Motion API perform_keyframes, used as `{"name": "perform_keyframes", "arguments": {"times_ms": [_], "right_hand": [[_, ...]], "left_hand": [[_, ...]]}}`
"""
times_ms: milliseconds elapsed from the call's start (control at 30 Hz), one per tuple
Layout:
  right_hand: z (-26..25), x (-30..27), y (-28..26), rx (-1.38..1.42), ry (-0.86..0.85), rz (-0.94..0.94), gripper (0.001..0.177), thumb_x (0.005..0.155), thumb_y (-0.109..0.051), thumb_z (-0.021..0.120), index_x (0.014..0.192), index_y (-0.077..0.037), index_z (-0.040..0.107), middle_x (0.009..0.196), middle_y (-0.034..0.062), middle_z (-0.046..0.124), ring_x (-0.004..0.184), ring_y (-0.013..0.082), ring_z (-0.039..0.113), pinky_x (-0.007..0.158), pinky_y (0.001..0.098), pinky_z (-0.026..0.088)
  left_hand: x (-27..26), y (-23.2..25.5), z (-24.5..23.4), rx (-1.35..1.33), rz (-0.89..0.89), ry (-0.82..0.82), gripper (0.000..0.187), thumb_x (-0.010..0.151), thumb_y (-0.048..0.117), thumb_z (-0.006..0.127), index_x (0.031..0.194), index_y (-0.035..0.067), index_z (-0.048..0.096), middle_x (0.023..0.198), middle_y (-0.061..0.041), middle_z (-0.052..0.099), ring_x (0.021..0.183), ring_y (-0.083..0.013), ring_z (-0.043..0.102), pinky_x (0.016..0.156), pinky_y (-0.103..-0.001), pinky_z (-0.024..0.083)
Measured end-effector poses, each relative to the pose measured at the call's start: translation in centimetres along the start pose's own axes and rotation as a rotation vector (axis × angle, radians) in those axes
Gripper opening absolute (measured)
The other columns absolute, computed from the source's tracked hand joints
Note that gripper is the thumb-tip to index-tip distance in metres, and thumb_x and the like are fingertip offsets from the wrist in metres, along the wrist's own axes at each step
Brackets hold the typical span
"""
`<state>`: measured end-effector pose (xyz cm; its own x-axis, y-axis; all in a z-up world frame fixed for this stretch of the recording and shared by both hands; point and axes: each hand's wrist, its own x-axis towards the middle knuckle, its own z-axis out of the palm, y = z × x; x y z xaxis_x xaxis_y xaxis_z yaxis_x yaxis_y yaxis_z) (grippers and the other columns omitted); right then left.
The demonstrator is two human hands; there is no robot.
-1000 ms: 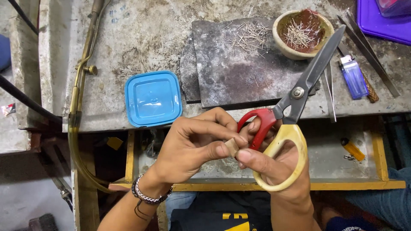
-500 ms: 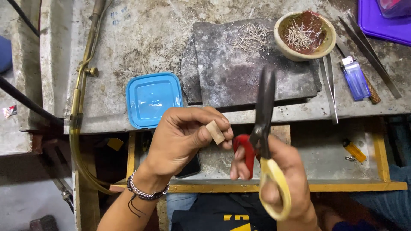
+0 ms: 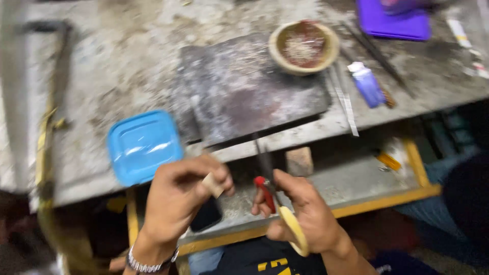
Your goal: Cutting thin strips of material into tiny pieces using scissors at a jewelry workbench.
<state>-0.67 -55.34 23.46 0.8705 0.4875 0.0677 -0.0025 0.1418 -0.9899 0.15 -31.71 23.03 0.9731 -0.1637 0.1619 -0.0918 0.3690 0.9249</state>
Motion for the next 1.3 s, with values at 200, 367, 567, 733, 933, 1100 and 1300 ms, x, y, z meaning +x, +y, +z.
{"name": "perform_keyframes", "arguments": {"times_ms": [200, 367, 567, 733, 933, 1100, 1300], "right_hand": [[-2.8, -1.5, 1.0, -0.305, 0.126, 0.047, 0.041, 0.080, -0.046, 0.082, 0.093, -0.011, 0.065, 0.081, -0.0027, 0.064, 0.074, 0.0095, 0.058, 0.070, 0.0254, 0.050], [-3.2, -3.8, 2.1, -0.322, 0.203, -0.056, 0.047, 0.081, -0.053, 0.079, 0.087, -0.009, 0.061, 0.077, 0.0014, 0.062, 0.067, 0.0130, 0.057, 0.064, 0.0288, 0.049], [-3.8, -7.1, 6.4, -0.452, 0.219, -0.110, 0.056, 0.078, -0.061, 0.077, 0.082, -0.010, 0.056, 0.071, 0.0011, 0.051, 0.061, 0.0156, 0.042, 0.062, 0.0310, 0.038], [-3.5, -9.0, 10.8, -0.453, 0.264, -0.094, 0.064, 0.084, -0.073, 0.067, 0.076, -0.012, 0.048, 0.063, 0.0004, 0.041, 0.057, 0.0147, 0.033, 0.058, 0.0323, 0.032], [-3.6, -8.9, 12.1, -0.332, 0.296, -0.055, 0.056, 0.090, -0.062, 0.070, 0.077, -0.009, 0.055, 0.063, -0.0007, 0.051, 0.056, 0.0099, 0.044, 0.054, 0.0304, 0.037], [-3.9, -9.1, 14.1, -0.528, 0.239, -0.067, 0.054, 0.086, -0.060, 0.074, 0.077, -0.010, 0.055, 0.068, -0.0004, 0.059, 0.057, 0.0109, 0.049, 0.052, 0.0285, 0.041], [-2.9, -6.9, 12.8, -0.543, 0.097, -0.044, 0.051, 0.082, -0.060, 0.070, 0.069, -0.011, 0.061, 0.058, -0.0025, 0.051, 0.051, 0.0102, 0.044, 0.049, 0.0272, 0.037]], "left_hand": [[-1.3, -1.6, 0.2, 0.130, -0.004, 0.018, 0.035, 0.087, 0.035, 0.079, 0.089, 0.000, 0.079, 0.081, -0.019, 0.075, 0.074, -0.0288, 0.077, 0.065, -0.036, 0.064], [-1.4, -4.0, -0.4, 0.192, 0.105, -0.290, 0.028, 0.093, 0.027, 0.073, 0.096, -0.001, 0.078, 0.088, -0.019, 0.079, 0.081, -0.0234, 0.080, 0.074, -0.028, 0.064], [-3.2, -7.5, -0.6, 0.297, 0.026, -0.472, 0.020, 0.094, 0.019, 0.069, 0.100, 0.005, 0.082, 0.091, -0.011, 0.084, 0.083, -0.0177, 0.083, 0.079, -0.024, 0.064], [-6.8, -13.1, -0.6, 0.315, -0.102, -0.408, 0.021, 0.089, 0.021, 0.077, 0.102, 0.005, 0.083, 0.090, -0.010, 0.086, 0.082, -0.0173, 0.082, 0.076, -0.028, 0.063], [-10.6, -17.3, 1.4, 0.390, -0.075, -0.098, 0.018, 0.079, 0.021, 0.083, 0.086, 0.005, 0.086, 0.079, -0.009, 0.085, 0.072, -0.0147, 0.079, 0.067, -0.023, 0.059], [-11.0, -16.1, 4.0, 0.561, 0.033, 0.012, 0.015, 0.088, 0.022, 0.077, 0.093, 0.009, 0.081, 0.086, -0.004, 0.079, 0.077, -0.0156, 0.077, 0.070, -0.024, 0.057], [-11.5, -14.6, 4.3, 0.730, 0.271, 0.123, 0.021, 0.100, 0.025, 0.072, 0.099, 0.005, 0.075, 0.093, -0.010, 0.074, 0.079, -0.0272, 0.074, 0.067, -0.037, 0.058]]}}
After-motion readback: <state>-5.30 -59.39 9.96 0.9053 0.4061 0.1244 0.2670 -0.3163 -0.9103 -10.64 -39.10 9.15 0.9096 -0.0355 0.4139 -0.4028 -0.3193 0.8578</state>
